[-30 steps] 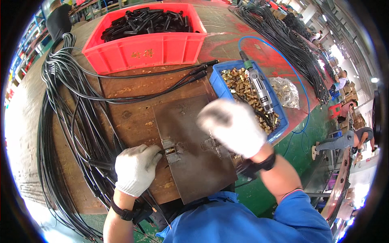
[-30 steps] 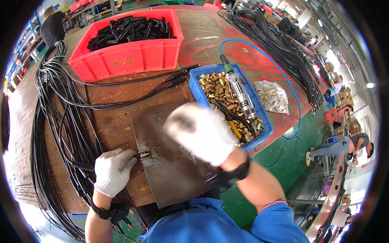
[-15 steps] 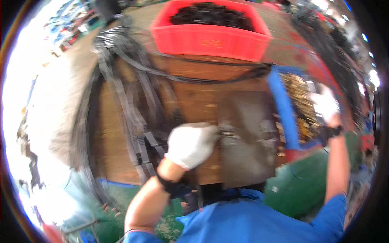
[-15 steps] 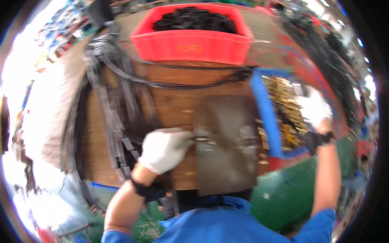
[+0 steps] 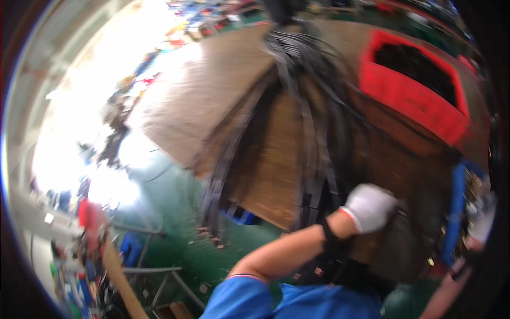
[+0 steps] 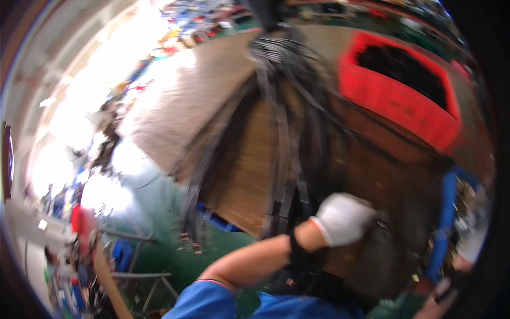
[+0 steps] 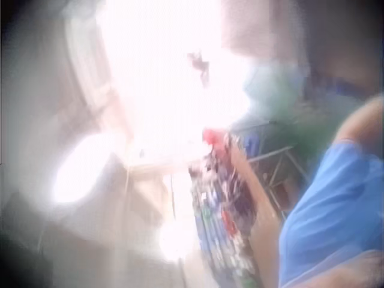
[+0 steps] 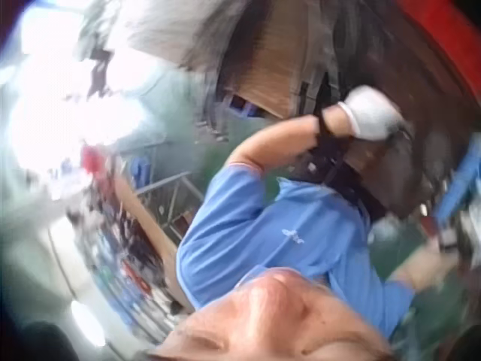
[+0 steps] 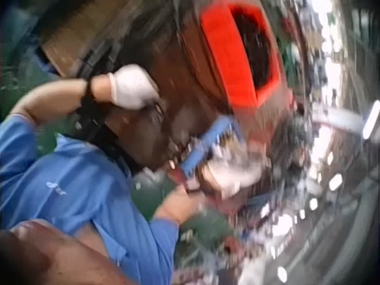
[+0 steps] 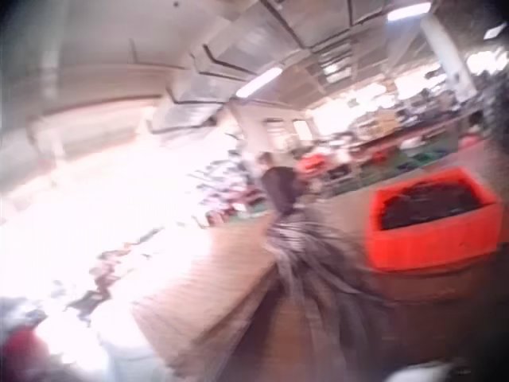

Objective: Crimping metal connectors onto electrical cables using a pneumatic crimping tool.

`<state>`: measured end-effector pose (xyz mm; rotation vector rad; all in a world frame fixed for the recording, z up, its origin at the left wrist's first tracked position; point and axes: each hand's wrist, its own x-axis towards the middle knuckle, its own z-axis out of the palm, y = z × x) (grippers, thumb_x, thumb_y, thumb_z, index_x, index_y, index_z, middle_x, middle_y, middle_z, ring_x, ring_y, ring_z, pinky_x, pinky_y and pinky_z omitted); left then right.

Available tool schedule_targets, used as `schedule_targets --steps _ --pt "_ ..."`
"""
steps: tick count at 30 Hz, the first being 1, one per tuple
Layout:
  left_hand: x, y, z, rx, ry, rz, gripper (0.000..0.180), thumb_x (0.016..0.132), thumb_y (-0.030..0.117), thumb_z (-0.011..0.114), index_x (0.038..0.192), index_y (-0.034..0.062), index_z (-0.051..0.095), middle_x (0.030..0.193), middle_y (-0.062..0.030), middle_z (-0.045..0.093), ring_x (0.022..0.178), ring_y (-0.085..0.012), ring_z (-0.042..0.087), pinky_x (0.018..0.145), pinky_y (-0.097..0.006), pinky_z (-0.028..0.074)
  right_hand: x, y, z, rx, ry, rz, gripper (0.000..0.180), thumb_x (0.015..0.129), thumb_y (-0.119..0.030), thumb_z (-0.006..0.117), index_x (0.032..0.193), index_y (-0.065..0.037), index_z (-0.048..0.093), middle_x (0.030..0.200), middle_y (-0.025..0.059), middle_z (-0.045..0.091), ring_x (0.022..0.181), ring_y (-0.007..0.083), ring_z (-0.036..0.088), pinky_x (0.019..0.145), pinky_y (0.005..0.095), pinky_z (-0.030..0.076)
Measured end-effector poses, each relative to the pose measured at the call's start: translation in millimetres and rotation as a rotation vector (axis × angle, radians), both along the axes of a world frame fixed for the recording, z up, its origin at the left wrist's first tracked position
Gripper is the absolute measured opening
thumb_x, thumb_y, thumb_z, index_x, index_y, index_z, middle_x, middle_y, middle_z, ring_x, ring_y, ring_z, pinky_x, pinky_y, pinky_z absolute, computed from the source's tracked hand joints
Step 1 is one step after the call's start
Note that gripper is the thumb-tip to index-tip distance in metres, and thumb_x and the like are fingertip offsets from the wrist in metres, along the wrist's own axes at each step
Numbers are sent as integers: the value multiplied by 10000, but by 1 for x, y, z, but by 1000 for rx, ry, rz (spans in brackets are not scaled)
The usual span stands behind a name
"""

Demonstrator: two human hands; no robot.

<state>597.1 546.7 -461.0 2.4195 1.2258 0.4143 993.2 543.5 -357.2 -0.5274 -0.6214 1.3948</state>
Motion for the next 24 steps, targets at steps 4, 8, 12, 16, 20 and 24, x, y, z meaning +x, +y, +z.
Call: schedule_targets --steps 4,8,12,16,20,24 --pt "-19 -1 -12 143 -89 30 188 948 207 658 1060 156 800 964 -96 766 878 -334 759 744 -468 617 -134 15 -11 264 -220 -47 383 1001 -299 729 1294 -80 617 1164 88 705 764 220 660 691 394 547" --pt "-20 1 -1 176 -147 38 164 975 276 718 1017 139 797 898 -100 759 827 -355 751 744 -468 604 -173 17 -8 281 -351 91 427 900 -130 814 1274 -58 620 1098 148 682 774 271 724 681 441 603" --pt "-13 2 1 120 -111 24 174 970 263 716 1014 120 805 901 -121 763 860 -363 755 768 -471 602 -183 15 -28 222 -300 122 421 893 7 797 1279 -18 632 1113 177 730 836 258 759 745 430 647" --pt "-10 -2 3 107 -95 25 185 967 268 714 1015 113 805 896 -131 760 864 -378 748 779 -477 596 -181 6 -34 127 -317 102 478 880 119 809 1311 -3 646 1111 165 785 923 220 784 814 372 672" --pt "-11 -2 3 103 -85 22 189 965 270 718 1020 112 806 899 -130 761 863 -378 748 778 -479 595 -188 4 -37 100 -326 86 476 884 113 813 1313 -17 650 1104 147 784 909 206 781 794 366 671" --pt "-10 -1 3 96 -78 24 189 962 262 720 1029 109 808 902 -129 760 867 -376 748 793 -481 594 -191 -1 -39 78 -302 92 460 894 109 803 1309 -20 654 1092 128 780 895 196 774 778 359 666"
